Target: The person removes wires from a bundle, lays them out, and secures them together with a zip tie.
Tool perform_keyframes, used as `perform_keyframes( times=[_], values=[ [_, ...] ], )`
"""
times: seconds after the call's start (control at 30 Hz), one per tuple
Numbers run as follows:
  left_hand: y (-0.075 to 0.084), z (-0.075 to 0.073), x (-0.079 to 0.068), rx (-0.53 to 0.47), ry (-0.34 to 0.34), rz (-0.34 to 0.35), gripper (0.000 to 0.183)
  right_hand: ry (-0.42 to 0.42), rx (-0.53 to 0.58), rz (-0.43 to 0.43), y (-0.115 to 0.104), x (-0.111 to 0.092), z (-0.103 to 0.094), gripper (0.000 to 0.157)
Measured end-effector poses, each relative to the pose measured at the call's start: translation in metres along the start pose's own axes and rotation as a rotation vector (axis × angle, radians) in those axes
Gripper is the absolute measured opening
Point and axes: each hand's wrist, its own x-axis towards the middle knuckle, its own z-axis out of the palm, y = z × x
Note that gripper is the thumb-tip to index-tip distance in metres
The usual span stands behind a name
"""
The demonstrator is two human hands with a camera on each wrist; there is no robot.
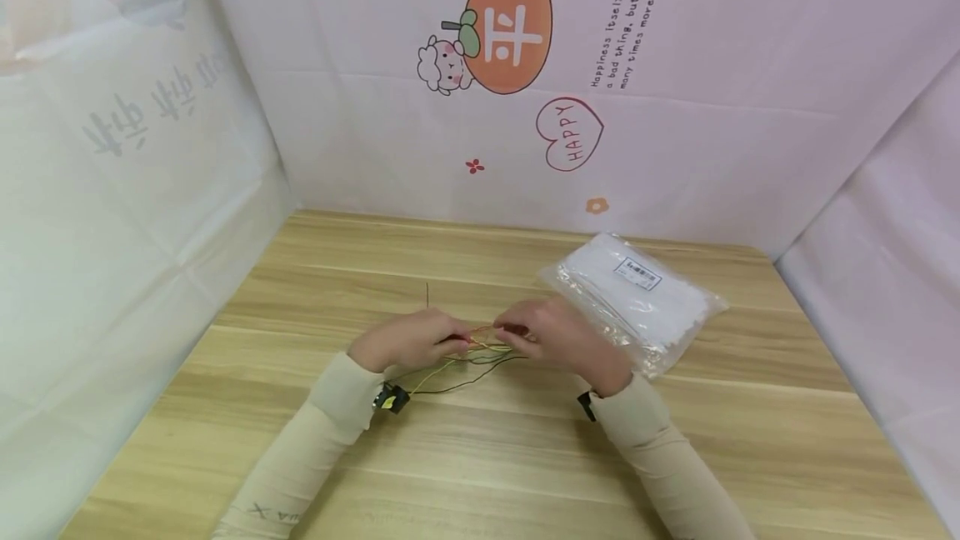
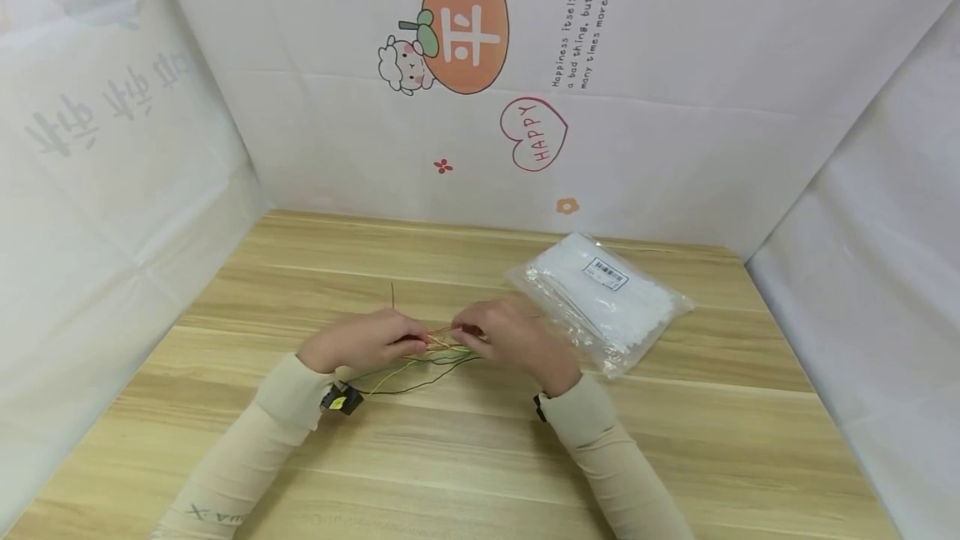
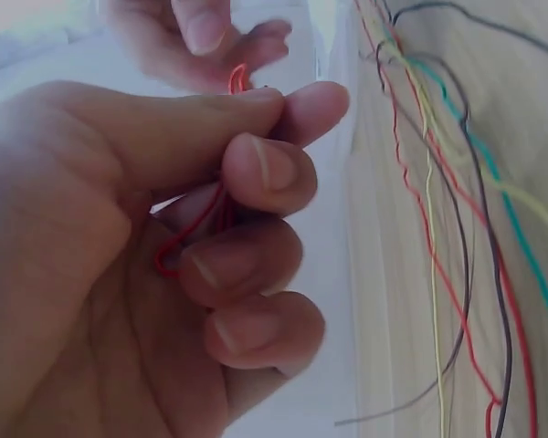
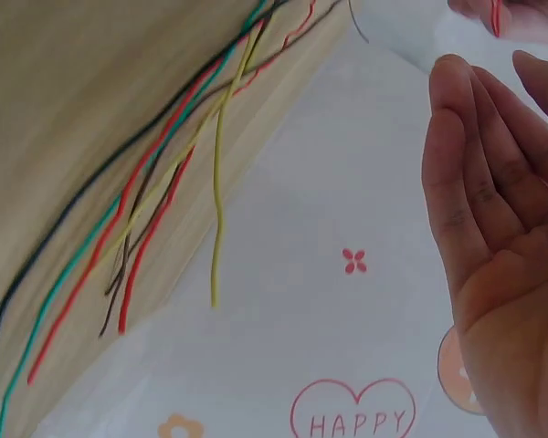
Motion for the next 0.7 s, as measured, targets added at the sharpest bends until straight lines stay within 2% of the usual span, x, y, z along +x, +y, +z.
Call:
perform_keyframes(
  times=[0.13, 0.23, 0.4, 0.57, 0.7],
  values=[
    [0.005, 0.004, 0.003, 0.013, 0.022, 0.034, 0.018, -0.006, 0.053, -0.053, -0.005, 0.004, 0.006, 0.011],
    [0.008, 0.005, 0.004, 0.008, 0.038, 0.06, 0.016, -0.024, 0.107, -0.058, -0.009, 0.005, 0.007, 0.009],
    [0.008, 0.004, 0.004, -0.017, 0.046, 0.072, 0.018, -0.04, 0.113, -0.005, -0.013, 0.005, 0.006, 0.007],
    [0.006, 0.002, 0.002, -0.049, 0.039, 0.049, 0.023, -0.018, 0.114, 0.068, -0.011, 0.003, 0.006, 0.006],
    [0.007, 0.002, 0.002, -0.035, 0.029, 0.034, 0.024, -0.005, 0.101, 0.057, -0.009, 0.002, 0.007, 0.005]
  ],
)
